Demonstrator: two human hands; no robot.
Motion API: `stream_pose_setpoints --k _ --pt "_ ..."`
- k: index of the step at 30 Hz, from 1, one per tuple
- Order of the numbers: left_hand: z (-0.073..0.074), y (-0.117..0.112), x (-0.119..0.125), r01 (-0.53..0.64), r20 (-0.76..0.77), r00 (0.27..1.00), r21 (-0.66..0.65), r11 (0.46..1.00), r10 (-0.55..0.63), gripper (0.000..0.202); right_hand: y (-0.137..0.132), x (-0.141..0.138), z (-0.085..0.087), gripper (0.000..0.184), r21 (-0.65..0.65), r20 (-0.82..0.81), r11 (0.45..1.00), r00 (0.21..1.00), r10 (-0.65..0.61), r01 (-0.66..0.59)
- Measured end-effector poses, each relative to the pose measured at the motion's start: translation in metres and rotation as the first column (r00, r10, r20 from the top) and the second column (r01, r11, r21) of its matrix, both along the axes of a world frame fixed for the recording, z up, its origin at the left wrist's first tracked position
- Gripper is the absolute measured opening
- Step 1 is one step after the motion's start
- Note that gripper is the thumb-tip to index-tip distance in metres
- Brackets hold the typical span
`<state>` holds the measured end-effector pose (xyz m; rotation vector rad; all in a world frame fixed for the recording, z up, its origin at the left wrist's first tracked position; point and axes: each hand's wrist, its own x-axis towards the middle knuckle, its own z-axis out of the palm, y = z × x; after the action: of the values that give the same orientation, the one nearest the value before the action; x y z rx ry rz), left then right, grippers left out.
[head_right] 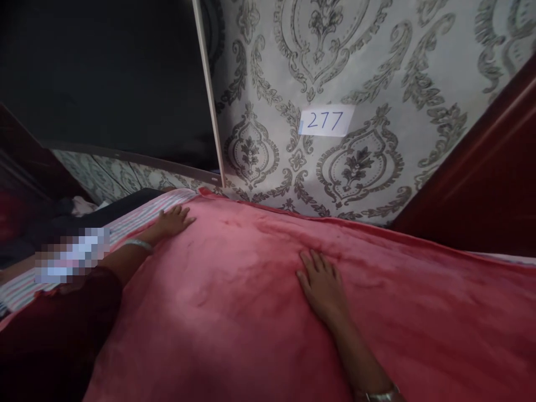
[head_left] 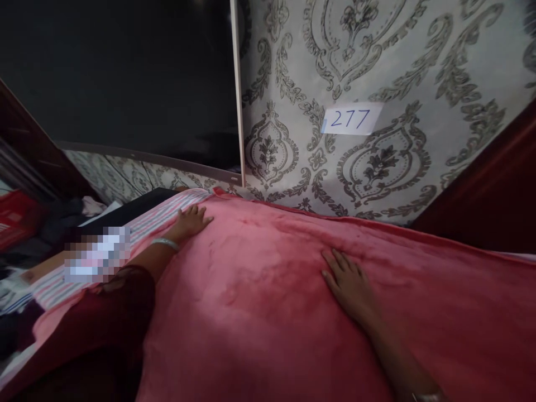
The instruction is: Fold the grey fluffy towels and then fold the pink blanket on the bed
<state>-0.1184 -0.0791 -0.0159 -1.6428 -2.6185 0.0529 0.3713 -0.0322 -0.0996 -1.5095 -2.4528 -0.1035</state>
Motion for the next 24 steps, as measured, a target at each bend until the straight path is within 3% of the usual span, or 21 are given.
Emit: stream_pose_setpoints --k 3,6,10,14,17,20,24 --pt "0.003 -0.033 0.025 0.099 0.014 0.995 0.007 0.995 -0.099 0.064 -0.004 -0.001 0.008 0.056 -0.043 0.008 0.999 1.000 -0.009 0.010" --pt "-0.005 -0.080 0.040 0.221 0.057 0.974 -0.036 0.975 -0.219 0.064 -0.006 -0.001 0.015 0.057 -0.084 0.025 0.996 1.000 -0.016 0.018" --pt "-0.019 -0.129 0.038 0.110 0.039 0.993 -0.032 0.993 -0.108 0.063 -0.008 -0.001 0.026 0.058 -0.122 0.050 0.992 0.999 -0.004 0.010" --pt "-0.021 -0.138 0.033 0.067 -0.009 0.998 0.007 0.998 -0.067 0.062 -0.030 0.004 0.039 0.058 -0.214 0.090 0.976 0.996 -0.020 0.038" --pt "-0.013 -0.134 0.038 0.054 0.001 0.999 -0.011 0.999 -0.054 0.063 -0.068 0.020 0.041 0.059 -0.207 0.089 0.978 0.996 -0.017 0.036" --pt "-0.003 -0.139 0.050 0.032 0.044 0.999 -0.022 0.999 -0.031 0.067 -0.115 0.050 0.032 0.059 -0.166 0.080 0.986 0.997 0.016 -0.003" --pt "-0.009 -0.169 0.073 0.216 0.091 0.972 0.025 0.976 -0.217 0.067 -0.159 0.101 0.013 0.060 -0.148 0.098 0.986 0.993 -0.058 0.072"
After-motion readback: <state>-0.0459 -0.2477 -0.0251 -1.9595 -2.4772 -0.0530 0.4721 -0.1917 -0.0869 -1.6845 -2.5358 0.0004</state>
